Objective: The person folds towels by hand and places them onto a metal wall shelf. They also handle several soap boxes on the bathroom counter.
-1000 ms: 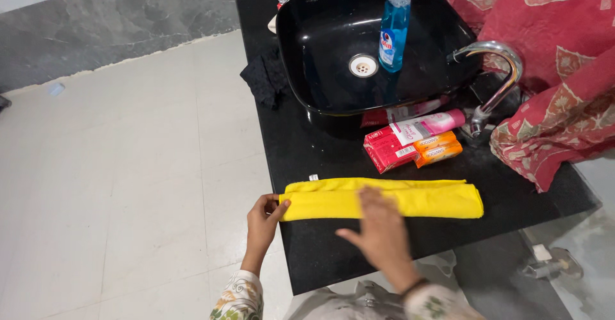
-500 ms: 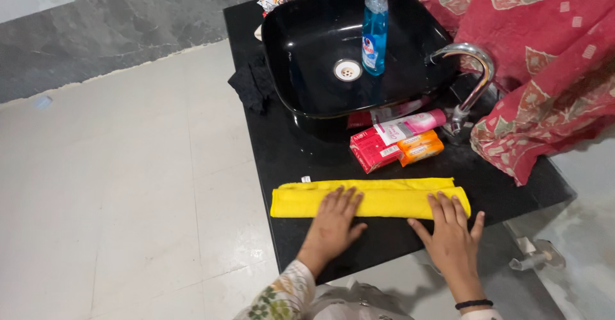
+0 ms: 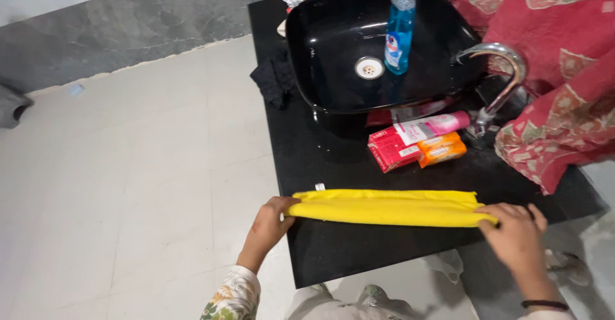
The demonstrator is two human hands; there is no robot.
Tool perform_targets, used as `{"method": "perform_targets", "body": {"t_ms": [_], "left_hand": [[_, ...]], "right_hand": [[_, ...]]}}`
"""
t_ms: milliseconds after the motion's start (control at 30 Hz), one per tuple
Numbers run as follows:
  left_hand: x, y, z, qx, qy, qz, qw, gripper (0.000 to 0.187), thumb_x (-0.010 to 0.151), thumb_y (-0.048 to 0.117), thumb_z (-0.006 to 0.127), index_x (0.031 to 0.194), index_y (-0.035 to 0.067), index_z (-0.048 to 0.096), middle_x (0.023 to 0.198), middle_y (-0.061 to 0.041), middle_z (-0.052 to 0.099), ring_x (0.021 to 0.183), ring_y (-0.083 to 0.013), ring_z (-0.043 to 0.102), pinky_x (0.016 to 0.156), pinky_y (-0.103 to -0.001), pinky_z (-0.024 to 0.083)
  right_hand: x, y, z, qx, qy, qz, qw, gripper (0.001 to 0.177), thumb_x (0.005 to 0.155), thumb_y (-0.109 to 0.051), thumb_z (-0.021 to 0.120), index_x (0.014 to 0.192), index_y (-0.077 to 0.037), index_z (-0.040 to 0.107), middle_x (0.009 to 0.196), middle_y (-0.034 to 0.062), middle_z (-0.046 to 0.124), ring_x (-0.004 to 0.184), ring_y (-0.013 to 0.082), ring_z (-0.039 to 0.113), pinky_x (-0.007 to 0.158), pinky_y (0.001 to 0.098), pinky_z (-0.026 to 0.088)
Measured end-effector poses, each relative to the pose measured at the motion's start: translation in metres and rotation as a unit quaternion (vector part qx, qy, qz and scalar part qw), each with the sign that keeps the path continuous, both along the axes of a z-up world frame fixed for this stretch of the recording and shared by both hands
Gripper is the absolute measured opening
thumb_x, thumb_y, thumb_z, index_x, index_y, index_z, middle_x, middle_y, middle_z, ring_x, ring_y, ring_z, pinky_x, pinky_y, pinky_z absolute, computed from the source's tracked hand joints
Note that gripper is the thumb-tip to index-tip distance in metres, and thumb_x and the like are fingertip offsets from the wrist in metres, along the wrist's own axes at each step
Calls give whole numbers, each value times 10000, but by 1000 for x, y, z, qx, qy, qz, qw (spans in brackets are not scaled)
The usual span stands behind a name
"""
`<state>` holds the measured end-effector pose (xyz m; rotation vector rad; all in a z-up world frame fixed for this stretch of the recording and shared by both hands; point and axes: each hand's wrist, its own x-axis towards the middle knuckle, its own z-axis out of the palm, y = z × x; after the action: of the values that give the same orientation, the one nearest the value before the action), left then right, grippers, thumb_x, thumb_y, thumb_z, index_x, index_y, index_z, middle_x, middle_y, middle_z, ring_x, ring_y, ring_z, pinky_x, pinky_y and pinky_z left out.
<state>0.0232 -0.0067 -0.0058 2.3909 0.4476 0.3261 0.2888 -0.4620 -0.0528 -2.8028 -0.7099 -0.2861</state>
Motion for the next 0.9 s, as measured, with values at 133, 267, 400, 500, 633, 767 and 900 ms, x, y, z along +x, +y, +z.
{"method": "perform_targets", "body": {"t_ms": [133, 267, 400, 500, 633, 767, 900], "left_hand": [[3, 15, -4, -266, 43, 63, 961, 322, 860, 210, 778, 1088, -14, 745, 888, -153, 776, 805, -214, 723, 766, -319, 569], [11, 11, -7, -230, 71, 119, 963, 367, 869, 295, 750, 985, -53, 763, 766, -149, 750, 682, -197, 710, 684, -320, 563], [10, 3, -8, -146, 101, 156, 972, 400, 840, 350, 752, 936, -37, 772, 731, -150, 734, 634, -201, 680, 653, -336, 536], [4, -2, -10, -163, 110, 169, 966, 390, 832, 352, 750, 925, -26, 775, 714, -158, 729, 615, -225, 659, 631, -364, 524], [-5, -9, -19, -180, 84, 214, 956, 356, 803, 330, 780, 897, -13, 771, 774, -154, 736, 682, -239, 680, 668, -367, 534], [-5, -17, -41, -116, -3, 258, 959, 440, 738, 310, 849, 1010, -8, 714, 1041, -171, 691, 934, -288, 665, 804, -383, 546], [-1, -24, -50, -93, 21, 289, 953, 538, 747, 312, 845, 1190, 72, 656, 1275, -131, 613, 1131, -319, 597, 953, -433, 503]], "right_hand": [[43, -15, -29, 184, 209, -99, 956, 302, 915, -310, 708, 1187, -212, 793, 894, 84, 779, 916, 269, 755, 851, 412, 560], [64, -4, -49, 237, 131, -56, 961, 378, 951, -435, 695, 1209, -161, 722, 934, 98, 765, 868, 281, 741, 792, 386, 534], [67, 10, -55, 191, 51, -68, 978, 362, 1024, -499, 684, 1129, -160, 753, 911, 92, 761, 895, 291, 720, 852, 447, 495], [62, 22, -55, 160, 14, -89, 983, 344, 1037, -511, 689, 1086, -182, 774, 851, 79, 750, 829, 281, 710, 874, 471, 463], [51, 32, -39, 150, 71, -121, 979, 363, 1038, -565, 676, 1097, -217, 760, 904, 74, 758, 902, 285, 709, 892, 489, 430], [31, 70, 4, 18, -69, -246, 967, 395, 766, -540, 803, 1022, -239, 796, 1129, 126, 686, 1195, 425, 518, 1041, 767, 235], [-48, 154, 36, 187, -50, -21, 981, 161, 928, -192, 684, 1084, -157, 706, 1147, 110, 642, 1187, 343, 573, 1102, 545, 383]]}}
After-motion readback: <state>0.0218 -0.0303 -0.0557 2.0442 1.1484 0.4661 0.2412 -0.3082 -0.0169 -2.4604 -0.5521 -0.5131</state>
